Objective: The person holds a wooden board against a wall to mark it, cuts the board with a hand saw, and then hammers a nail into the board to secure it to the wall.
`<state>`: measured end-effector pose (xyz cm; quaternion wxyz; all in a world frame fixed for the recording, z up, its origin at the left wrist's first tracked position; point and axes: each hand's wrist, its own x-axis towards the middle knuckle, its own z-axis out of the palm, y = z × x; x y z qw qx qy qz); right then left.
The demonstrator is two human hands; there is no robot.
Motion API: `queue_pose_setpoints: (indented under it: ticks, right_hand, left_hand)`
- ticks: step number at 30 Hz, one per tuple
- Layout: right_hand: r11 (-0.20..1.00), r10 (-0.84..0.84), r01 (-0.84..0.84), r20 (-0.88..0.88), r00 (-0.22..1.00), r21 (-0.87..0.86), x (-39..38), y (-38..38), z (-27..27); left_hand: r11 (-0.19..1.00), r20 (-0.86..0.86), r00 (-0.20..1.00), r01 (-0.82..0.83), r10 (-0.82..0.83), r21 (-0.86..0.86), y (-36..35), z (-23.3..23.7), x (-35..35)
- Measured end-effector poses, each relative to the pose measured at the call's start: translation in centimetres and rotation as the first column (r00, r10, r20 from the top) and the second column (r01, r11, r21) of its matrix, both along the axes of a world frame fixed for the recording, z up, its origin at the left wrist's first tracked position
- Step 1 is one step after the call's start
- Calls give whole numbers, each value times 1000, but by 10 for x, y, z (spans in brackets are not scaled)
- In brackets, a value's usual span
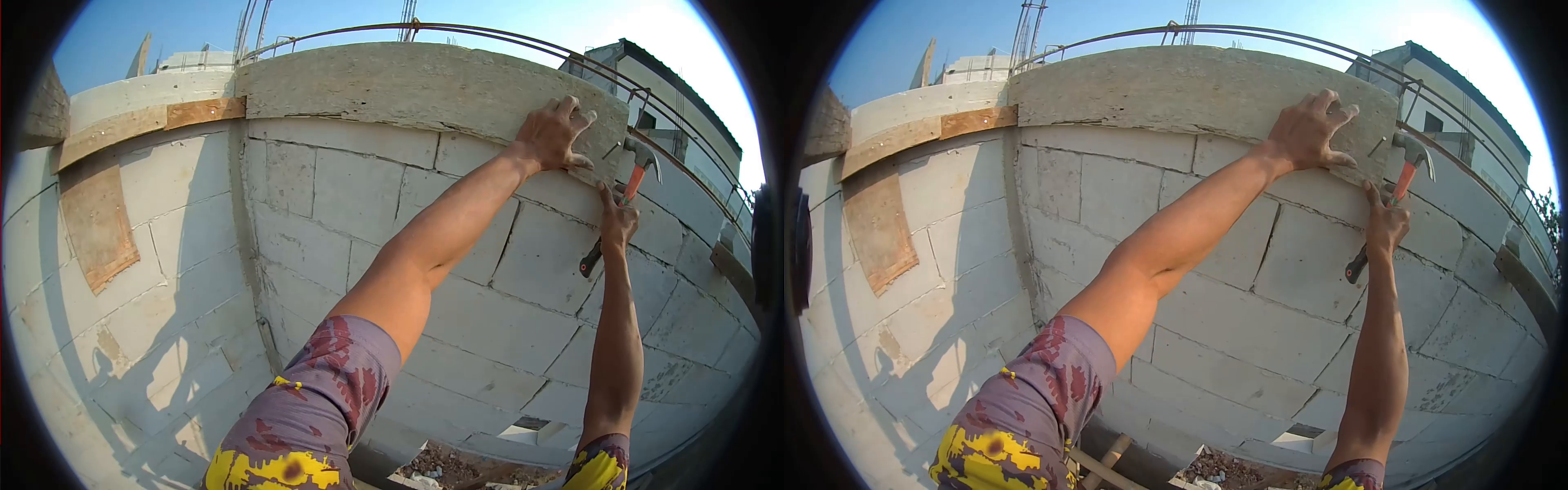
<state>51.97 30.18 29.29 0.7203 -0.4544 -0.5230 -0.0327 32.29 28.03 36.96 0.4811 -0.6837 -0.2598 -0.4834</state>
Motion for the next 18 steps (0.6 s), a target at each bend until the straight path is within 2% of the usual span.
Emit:
queue_pose_setpoints:
  ticks: [1,3,4,6,9,12,14,18]
  right_hand:
    - [1000,-5,5,11,1000,14,3,7,-2]
    - [999,8,-9,28,1000,43,2,9,-3]
    - [998,-3,1,32,999,67,3,10,-4]
    - [998,0,-2,43,999,55,5,14,-4]
    - [996,15,-21,68,998,88,7,16,-5]
    - [997,26,-29,48,999,67,4,11,-4]
    - [976,180,-179,5,984,120,-2,1,-4]
    - [949,304,-295,-73,950,107,5,23,-7]
  left_hand:
    - [1000,10,1000,-23,23,4,-5,0,-22]
    - [974,-106,971,-205,214,95,-7,-2,-59]
    - [972,-100,969,-217,226,94,-4,-4,-68]
    - [937,-216,927,-255,308,240,2,-6,-82]
    - [927,-130,960,-194,246,322,18,-7,-80]
    - [928,-123,963,-192,241,320,20,-6,-82]
    - [927,-116,964,-194,241,322,18,-7,-82]
    - [931,-104,965,-199,240,307,19,-8,-82]
